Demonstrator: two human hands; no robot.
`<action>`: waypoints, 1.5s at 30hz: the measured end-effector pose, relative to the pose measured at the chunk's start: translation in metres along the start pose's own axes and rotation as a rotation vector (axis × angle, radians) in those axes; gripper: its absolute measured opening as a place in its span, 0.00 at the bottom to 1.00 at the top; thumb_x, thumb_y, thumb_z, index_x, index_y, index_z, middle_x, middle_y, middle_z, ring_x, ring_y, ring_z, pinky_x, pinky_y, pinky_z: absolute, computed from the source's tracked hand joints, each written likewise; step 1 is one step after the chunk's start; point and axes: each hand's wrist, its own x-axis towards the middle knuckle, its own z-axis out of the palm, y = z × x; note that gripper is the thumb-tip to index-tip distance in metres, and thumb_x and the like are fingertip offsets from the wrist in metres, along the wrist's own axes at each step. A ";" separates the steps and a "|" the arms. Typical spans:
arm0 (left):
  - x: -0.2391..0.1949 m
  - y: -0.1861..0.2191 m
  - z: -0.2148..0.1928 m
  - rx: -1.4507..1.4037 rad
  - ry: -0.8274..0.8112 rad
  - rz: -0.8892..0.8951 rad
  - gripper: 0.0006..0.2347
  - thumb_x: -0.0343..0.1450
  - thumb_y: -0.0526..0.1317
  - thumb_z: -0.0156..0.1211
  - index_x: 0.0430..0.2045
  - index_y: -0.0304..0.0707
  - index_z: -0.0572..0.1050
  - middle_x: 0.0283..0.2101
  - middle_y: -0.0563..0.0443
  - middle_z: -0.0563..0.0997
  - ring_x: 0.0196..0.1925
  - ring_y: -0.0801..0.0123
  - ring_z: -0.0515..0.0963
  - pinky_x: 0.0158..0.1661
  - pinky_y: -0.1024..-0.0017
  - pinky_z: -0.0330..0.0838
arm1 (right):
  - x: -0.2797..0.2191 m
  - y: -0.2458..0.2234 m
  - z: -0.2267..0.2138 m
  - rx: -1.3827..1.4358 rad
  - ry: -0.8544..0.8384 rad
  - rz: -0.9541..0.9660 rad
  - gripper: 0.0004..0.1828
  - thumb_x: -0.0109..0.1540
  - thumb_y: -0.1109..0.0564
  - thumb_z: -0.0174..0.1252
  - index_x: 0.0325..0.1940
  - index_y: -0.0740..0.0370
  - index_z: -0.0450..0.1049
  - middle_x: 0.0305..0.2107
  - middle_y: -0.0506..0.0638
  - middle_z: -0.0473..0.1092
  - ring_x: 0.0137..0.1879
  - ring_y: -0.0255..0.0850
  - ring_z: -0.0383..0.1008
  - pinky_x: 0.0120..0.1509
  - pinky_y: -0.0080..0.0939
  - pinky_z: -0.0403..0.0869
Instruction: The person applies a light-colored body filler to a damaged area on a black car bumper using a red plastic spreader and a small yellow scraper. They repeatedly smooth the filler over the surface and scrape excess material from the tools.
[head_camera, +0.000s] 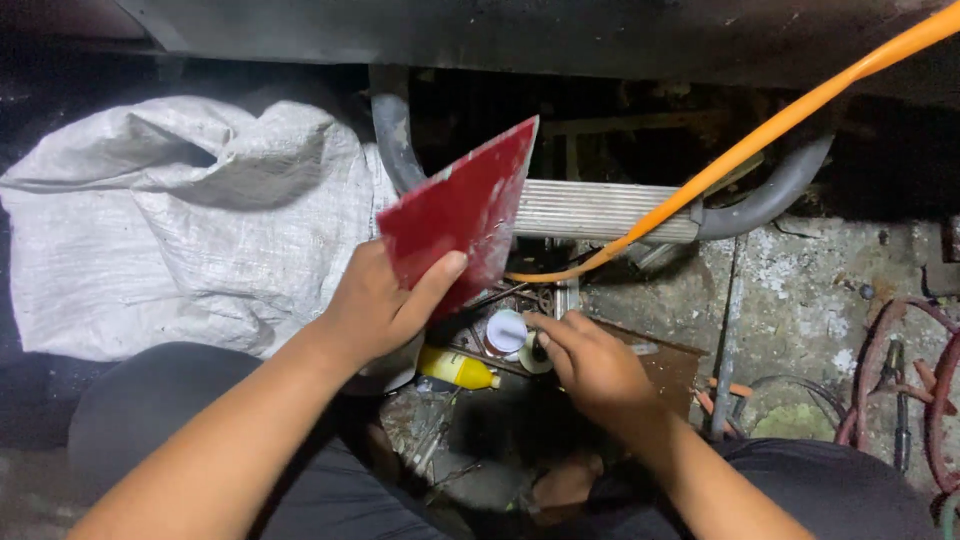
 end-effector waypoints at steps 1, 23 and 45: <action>0.006 0.013 -0.003 -0.001 0.000 0.000 0.10 0.75 0.42 0.59 0.24 0.40 0.79 0.22 0.46 0.82 0.24 0.58 0.81 0.31 0.70 0.76 | 0.002 0.000 -0.001 0.000 0.000 0.001 0.19 0.69 0.44 0.47 0.63 0.31 0.73 0.35 0.49 0.74 0.42 0.55 0.79 0.48 0.56 0.77; -0.027 0.016 -0.015 -0.134 -0.331 -0.393 0.15 0.77 0.48 0.52 0.30 0.35 0.77 0.23 0.40 0.85 0.28 0.53 0.86 0.33 0.61 0.82 | 0.002 -0.017 -0.018 0.288 0.659 -0.578 0.20 0.62 0.60 0.63 0.59 0.54 0.81 0.33 0.52 0.73 0.33 0.43 0.73 0.38 0.40 0.74; -0.055 0.015 -0.001 0.022 -0.256 -0.326 0.16 0.77 0.44 0.52 0.32 0.25 0.78 0.28 0.26 0.82 0.35 0.34 0.84 0.39 0.46 0.77 | -0.009 -0.055 -0.020 0.583 0.176 -0.032 0.18 0.70 0.55 0.47 0.57 0.63 0.77 0.15 0.51 0.71 0.23 0.39 0.65 0.29 0.40 0.68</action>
